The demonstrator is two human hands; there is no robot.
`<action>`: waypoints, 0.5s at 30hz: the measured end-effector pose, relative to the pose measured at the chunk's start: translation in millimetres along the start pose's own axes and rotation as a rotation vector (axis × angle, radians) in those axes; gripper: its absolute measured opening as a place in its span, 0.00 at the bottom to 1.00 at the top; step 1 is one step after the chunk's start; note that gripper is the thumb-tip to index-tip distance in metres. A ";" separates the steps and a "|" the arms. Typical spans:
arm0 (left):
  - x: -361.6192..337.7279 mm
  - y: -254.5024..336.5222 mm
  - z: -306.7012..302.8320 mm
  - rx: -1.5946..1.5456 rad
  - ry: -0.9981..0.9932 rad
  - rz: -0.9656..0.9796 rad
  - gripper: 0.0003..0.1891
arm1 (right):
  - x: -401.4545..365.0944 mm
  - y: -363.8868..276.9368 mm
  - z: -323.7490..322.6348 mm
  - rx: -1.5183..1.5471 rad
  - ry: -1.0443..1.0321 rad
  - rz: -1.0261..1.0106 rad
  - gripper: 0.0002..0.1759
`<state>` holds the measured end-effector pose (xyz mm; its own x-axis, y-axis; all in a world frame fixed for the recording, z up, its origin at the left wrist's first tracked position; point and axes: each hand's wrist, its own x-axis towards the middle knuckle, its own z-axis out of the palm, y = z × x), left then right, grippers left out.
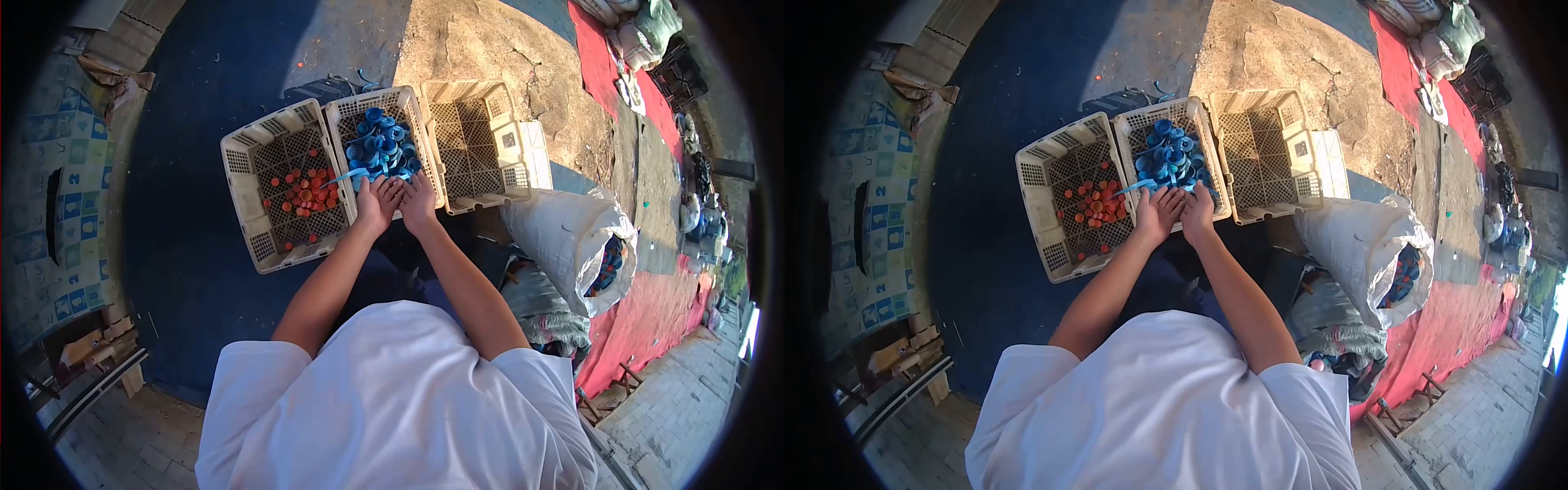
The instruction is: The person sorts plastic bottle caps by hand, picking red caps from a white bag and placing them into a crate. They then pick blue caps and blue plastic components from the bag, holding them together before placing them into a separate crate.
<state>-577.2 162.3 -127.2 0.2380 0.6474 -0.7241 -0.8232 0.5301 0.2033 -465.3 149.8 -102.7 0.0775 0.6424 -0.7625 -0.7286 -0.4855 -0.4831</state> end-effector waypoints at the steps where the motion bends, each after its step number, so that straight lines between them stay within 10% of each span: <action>1: 0.0 -1.4 -0.7 0.015 -0.012 -0.004 0.37 | 0.6 -0.5 -3.5 0.005 -0.003 -0.006 0.46; 15: -15.1 -22.5 -17.4 0.271 0.045 -0.214 0.14 | -30.0 -17.0 -89.0 -0.139 -0.059 0.080 0.25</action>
<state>-571.2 131.1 -132.3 0.3625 0.4840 -0.7964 -0.5886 0.7814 0.2070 -394.7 86.0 -110.0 -0.0198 0.6300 -0.7763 -0.6292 -0.6112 -0.4801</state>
